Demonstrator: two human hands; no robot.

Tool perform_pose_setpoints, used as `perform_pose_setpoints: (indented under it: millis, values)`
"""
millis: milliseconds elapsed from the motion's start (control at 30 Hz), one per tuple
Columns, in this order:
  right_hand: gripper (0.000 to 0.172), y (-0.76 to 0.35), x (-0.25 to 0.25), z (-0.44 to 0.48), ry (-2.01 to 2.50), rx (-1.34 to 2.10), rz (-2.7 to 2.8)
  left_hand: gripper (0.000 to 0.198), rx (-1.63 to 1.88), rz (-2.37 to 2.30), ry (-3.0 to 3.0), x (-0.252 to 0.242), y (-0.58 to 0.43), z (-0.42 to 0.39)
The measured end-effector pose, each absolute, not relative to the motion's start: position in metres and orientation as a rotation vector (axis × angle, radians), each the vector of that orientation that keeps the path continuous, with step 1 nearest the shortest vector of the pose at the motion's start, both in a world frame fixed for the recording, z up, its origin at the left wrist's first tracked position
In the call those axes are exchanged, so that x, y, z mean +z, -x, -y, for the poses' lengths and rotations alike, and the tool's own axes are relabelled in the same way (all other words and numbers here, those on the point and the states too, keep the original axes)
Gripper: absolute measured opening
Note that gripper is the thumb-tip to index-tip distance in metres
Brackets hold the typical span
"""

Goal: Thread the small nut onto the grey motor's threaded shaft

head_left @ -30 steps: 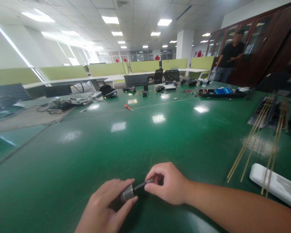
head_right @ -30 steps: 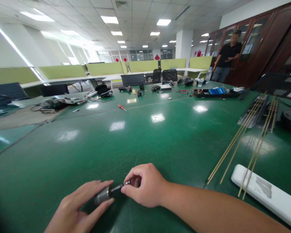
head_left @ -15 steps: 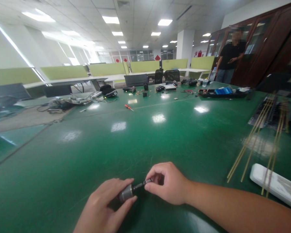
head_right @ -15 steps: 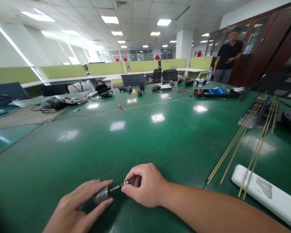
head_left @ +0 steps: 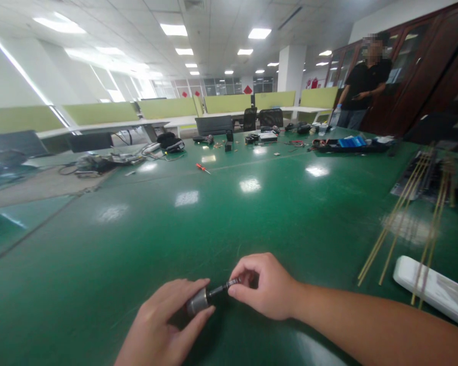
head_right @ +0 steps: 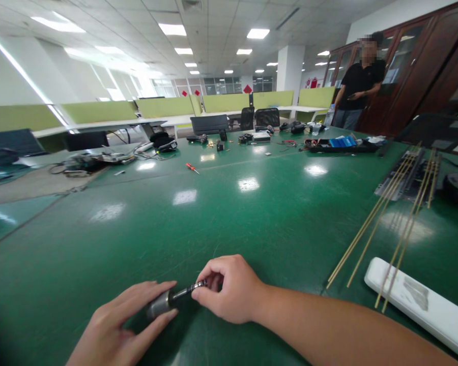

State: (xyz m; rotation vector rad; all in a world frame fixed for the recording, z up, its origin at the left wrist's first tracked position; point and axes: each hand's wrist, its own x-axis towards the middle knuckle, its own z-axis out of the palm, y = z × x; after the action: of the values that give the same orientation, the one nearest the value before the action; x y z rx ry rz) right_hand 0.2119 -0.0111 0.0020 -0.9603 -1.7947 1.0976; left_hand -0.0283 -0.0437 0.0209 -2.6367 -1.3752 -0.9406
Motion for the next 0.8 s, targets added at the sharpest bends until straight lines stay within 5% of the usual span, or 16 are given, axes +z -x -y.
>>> perform_pose_setpoints:
  millis: [800]
  values:
    - [0.008, -0.2124, 0.0069, 0.0125, 0.955, 1.070, 1.771, 0.028, -0.909, 1.368, 2.623, 0.0216, 0.0318, 0.0445]
